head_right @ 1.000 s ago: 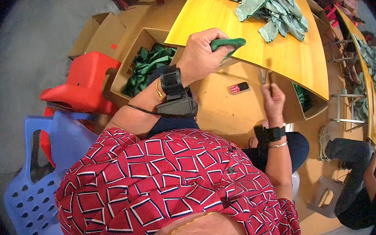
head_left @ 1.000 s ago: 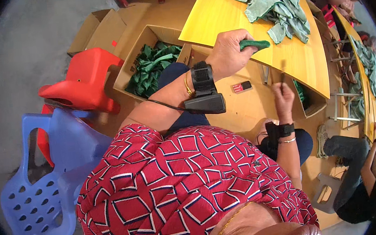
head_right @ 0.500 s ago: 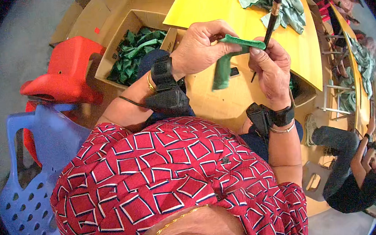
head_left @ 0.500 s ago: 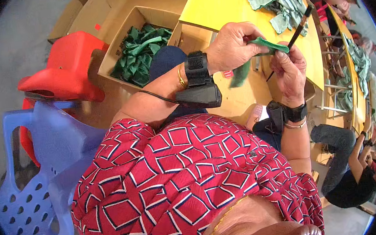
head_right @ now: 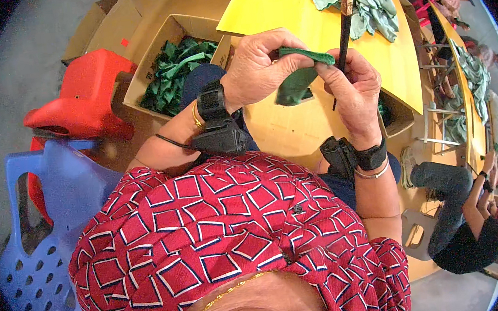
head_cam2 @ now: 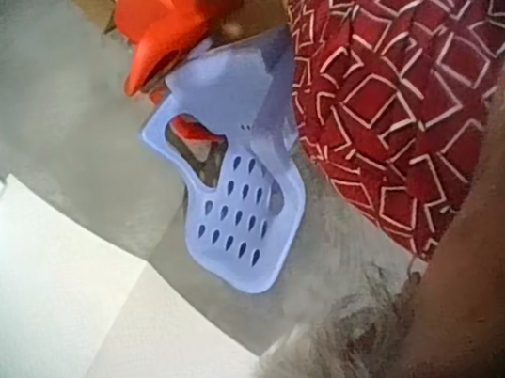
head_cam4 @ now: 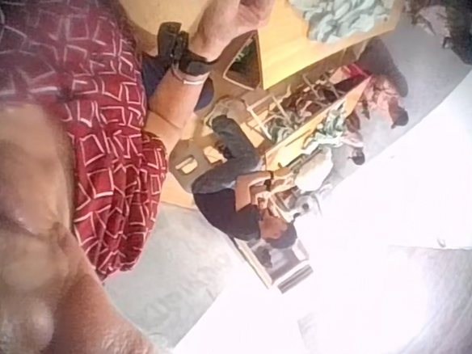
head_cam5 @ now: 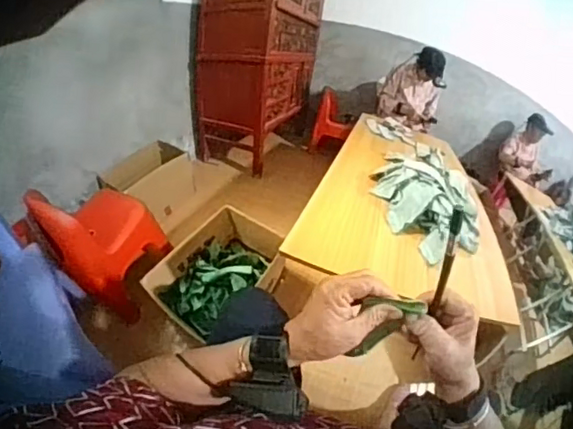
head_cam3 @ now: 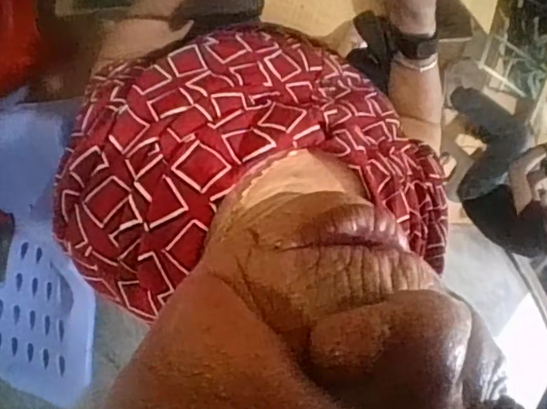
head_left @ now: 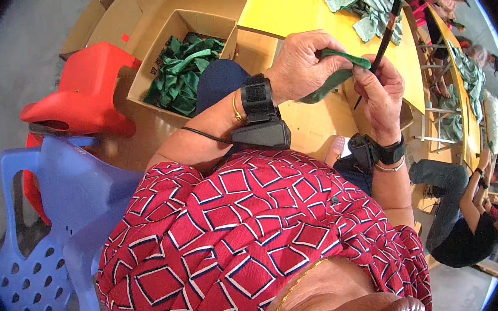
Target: Assembling decorative fabric items by wrapping green cloth strips around a thin black stick.
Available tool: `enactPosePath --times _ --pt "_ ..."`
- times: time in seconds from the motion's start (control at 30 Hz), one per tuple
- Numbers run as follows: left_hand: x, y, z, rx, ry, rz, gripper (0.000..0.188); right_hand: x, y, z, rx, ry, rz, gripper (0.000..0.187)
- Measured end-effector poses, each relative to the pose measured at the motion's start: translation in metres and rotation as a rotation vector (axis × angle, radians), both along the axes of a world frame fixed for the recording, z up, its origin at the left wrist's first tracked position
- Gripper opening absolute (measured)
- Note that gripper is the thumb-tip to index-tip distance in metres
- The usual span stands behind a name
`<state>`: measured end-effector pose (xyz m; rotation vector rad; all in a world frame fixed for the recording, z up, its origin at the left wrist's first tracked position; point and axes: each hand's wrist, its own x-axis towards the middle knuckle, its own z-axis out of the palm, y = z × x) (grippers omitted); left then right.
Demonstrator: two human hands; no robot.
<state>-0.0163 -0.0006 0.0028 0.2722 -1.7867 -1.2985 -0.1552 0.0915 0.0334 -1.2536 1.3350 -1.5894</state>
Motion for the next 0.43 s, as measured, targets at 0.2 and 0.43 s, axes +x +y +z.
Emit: enactPosePath --times 0.2,0.43 --pt "-0.003 0.002 0.002 0.309 0.167 -0.138 0.009 -0.009 0.006 -0.001 -0.048 -0.18 0.025 0.012" --pt "0.004 0.01 0.01 0.303 0.188 -0.081 0.004 -0.014 0.006 -0.007 -0.043 -0.278 0.09 0.012"
